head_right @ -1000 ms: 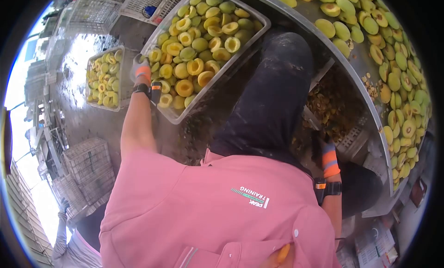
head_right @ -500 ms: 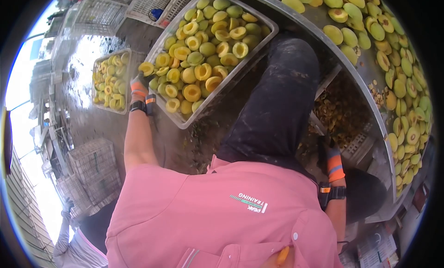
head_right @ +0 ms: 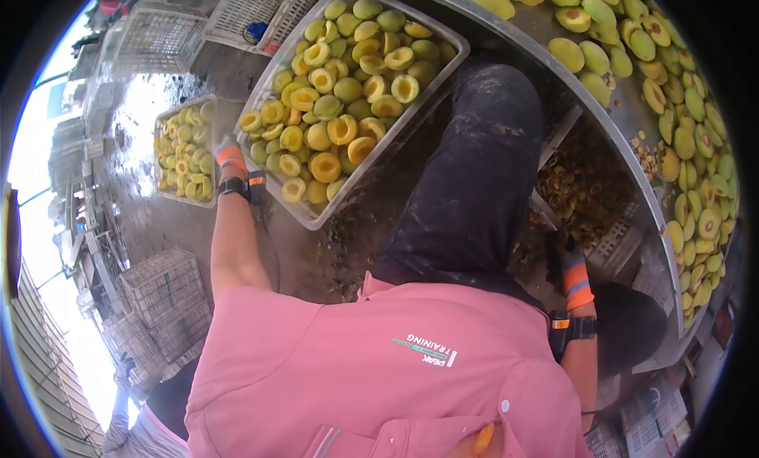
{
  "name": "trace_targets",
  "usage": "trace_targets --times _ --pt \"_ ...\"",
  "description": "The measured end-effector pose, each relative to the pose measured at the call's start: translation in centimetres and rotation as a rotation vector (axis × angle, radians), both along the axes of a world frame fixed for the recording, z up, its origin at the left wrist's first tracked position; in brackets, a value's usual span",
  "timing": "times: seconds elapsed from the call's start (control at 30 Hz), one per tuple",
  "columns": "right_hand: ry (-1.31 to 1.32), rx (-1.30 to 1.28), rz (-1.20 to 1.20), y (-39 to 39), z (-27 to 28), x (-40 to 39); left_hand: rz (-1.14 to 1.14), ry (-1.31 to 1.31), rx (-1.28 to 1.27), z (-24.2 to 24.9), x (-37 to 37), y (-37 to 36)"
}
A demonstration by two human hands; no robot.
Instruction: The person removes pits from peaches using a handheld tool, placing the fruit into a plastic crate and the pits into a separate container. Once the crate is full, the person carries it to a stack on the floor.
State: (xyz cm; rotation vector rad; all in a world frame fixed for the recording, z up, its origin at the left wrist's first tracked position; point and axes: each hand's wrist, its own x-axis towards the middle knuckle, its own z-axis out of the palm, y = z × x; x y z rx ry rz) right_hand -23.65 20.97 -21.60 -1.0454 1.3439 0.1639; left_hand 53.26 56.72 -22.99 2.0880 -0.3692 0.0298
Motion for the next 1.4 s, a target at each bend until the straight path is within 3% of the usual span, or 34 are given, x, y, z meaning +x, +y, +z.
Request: trace_targets --times 0.07,0.13,0.17,0.23,0.3,0.37,0.43,0.47,0.57,0.67,0.73,0.77,0.83,0.87,1.0,1.07,1.17,1.3,1.33,1.4 --pt "0.019 -0.252 0.309 0.1 -1.4 -1.4 0.165 0.087 -0.005 6.3 -5.0 -4.3" --pt "0.000 -0.267 0.297 0.3 -1.3 -1.2 0.013 -0.128 0.453 5.4 -3.6 -4.4" --pt "-0.030 -0.116 0.083 0.2 -1.2 -1.0 -0.068 -0.237 0.681 4.9 -3.1 -4.5" --pt "-0.053 -0.006 -0.043 -0.1 -1.4 -0.7 -0.067 -0.131 0.847 4.1 -4.1 -6.3" --pt "-0.034 -0.092 0.136 -0.6 -3.6 -2.7 -0.046 -0.106 0.921 3.1 -5.9 -7.8" --pt "-0.129 -0.476 0.287 0.4 -3.1 -2.4 -0.002 -0.167 0.908 1.8 -7.6 -7.7" --pt "-0.117 -0.608 0.327 0.9 -1.9 -1.0 0.009 -0.126 0.825 2.0 -8.4 -8.1" --pt "-0.059 -0.537 0.296 1.0 1.2 1.3 -0.002 -0.099 0.779 1.6 -8.2 -8.0" --pt "0.123 -0.247 0.237 0.4 1.1 1.7 -0.002 -0.058 0.713 1.0 -7.6 -7.0" --pt "0.048 -0.389 0.442 0.0 -0.4 0.2 -0.005 0.005 0.708 0.4 -6.6 -7.3" --pt "0.046 -0.410 0.423 0.3 0.4 0.2 -0.072 0.113 0.714 -0.2 -4.8 -6.0" --pt "0.104 -0.313 0.288 0.5 4.5 4.0 -0.102 0.151 0.699 0.0 -4.5 -6.0" --pt "0.136 -0.223 0.146 0.9 6.2 6.2 -0.150 0.236 0.683 0.6 -4.6 -4.3" --pt "0.115 -0.245 0.133 0.9 5.7 6.2 -0.206 0.268 0.640 -3.0 -0.9 -2.2" --pt "-0.219 -0.828 0.424 1.3 1.5 3.4 -0.086 0.202 1.035 0.0 -3.0 -5.6" --pt "-0.200 -1.007 0.555 0.7 0.5 2.2 -0.188 0.371 1.250 5.5 -3.9 -8.6" --pt "-0.093 -0.864 0.487 1.0 1.5 2.4 -0.334 0.213 1.495 6.2 -3.0 -10.6" --pt "0.240 -0.257 0.106 1.2 5.9 5.1 -0.553 -0.052 1.562 1.5 -0.9 -8.6" --pt "0.207 -0.328 0.137 1.1 5.1 4.4 -0.579 -0.292 1.264 3.0 -4.0 -8.7" --pt "0.167 -0.407 0.236 1.0 3.5 3.1 -0.536 -0.484 1.094 -0.4 -2.6 -7.7"
